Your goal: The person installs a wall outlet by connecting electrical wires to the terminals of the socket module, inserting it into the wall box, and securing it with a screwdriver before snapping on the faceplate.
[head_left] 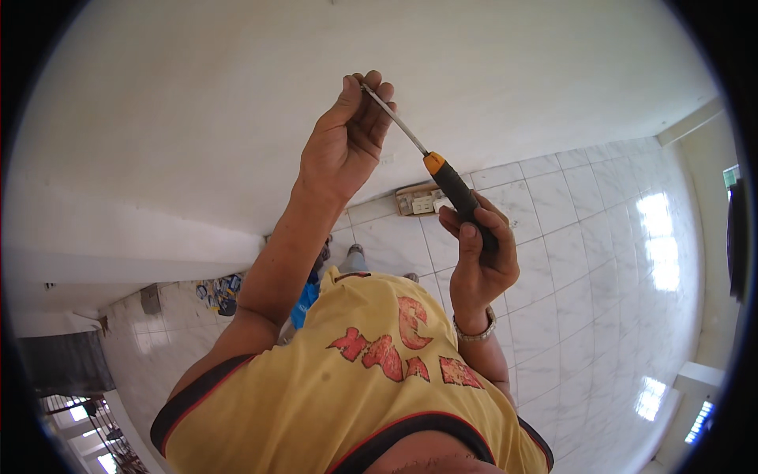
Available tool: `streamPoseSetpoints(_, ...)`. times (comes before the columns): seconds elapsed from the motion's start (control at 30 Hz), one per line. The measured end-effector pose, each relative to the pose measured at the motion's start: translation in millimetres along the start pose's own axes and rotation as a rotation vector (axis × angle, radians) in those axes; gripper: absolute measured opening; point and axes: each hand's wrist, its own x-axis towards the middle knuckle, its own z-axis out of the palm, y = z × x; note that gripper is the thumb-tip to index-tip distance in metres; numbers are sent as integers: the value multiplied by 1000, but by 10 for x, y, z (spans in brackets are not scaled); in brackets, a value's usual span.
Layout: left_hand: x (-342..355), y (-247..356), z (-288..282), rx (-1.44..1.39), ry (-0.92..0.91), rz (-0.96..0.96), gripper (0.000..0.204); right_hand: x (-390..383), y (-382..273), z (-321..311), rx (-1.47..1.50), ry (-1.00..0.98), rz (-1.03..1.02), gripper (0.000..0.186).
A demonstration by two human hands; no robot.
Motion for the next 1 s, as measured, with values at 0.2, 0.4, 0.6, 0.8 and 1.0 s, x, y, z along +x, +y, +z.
streamPoseSetpoints(0.2,-42,46,98,35,52,16,18,32,-103,-19,-172,-69,-152,15)
streamPoseSetpoints(0.4,-2,52,23,166,-44,56,17,37,-232,-61,-293,-87,-225,16)
streamPoseSetpoints(0.6,-24,43,66,173,-24,66,16,21,-302,-8,-473,-105,-135,24)
streamPoseSetpoints(0.8,123,168,344,130,-159,-15,16,117,-273,254,-502,17,-551,25)
streamPoseSetpoints(1.0,414,503,503,203,-325,-128,25,356,-108,584,-337,171,-634,26)
